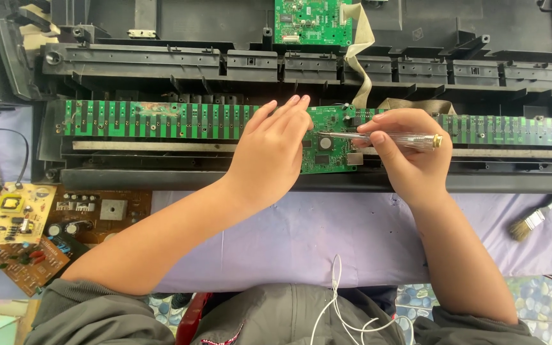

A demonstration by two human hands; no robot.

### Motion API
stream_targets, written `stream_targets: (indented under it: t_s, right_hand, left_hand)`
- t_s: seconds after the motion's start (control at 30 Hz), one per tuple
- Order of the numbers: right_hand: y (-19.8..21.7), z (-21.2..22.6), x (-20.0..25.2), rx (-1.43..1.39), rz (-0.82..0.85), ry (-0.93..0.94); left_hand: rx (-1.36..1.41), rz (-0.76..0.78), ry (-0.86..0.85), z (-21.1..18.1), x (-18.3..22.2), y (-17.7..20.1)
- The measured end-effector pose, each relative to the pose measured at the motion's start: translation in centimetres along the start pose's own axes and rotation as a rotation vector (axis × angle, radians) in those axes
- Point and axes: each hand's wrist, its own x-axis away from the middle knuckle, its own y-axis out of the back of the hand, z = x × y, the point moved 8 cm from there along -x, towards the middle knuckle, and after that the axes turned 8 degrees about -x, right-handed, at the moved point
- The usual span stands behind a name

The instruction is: Testing and cleaning the surface of a circuit board inside an electronic keyboard using a multimeter and a small tool.

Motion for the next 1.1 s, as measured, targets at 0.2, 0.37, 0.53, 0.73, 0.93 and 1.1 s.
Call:
stream_targets:
  t_s: [0.2, 0.37, 0.53, 0.73, 0.93, 1.1]
  right_hand:
    - [0.4, 0.4, -0.2, -0.015, -0.045, 0.022]
    - [0.8, -0.1, -0.3, -0.01, -0.071, 0.039]
    - [0.9, 0.1, -0.3, 0.011, -0.087, 0.066]
    - [0.5, 0.4, -0.3, 0.011, -0.068, 0.068]
    - [0.6, 0.5, -0.3, 0.001, -0.077, 0.061]
    - [0.3, 0.5, -0.5, 0.034, -0.06, 0.079]
  left_hand:
    - [-0.149, -0.027, -0.066, -0.2, 0.0, -0.5]
    - [-0.157, -0.023, -0.082, -0.4, 0.1, -0.6]
    - [-0.162, -0.029, -0.08, -0.2, 0.1, -0.5]
    - [-0.141, -0.024, -0.059, -0.2, -0.1, -0.1]
    - [-0.154, -0.023, -0.058, -0.3, -0.1, -0.1]
    - [-0.166, -0.038, -0.05, -0.3, -0.1, 0.0]
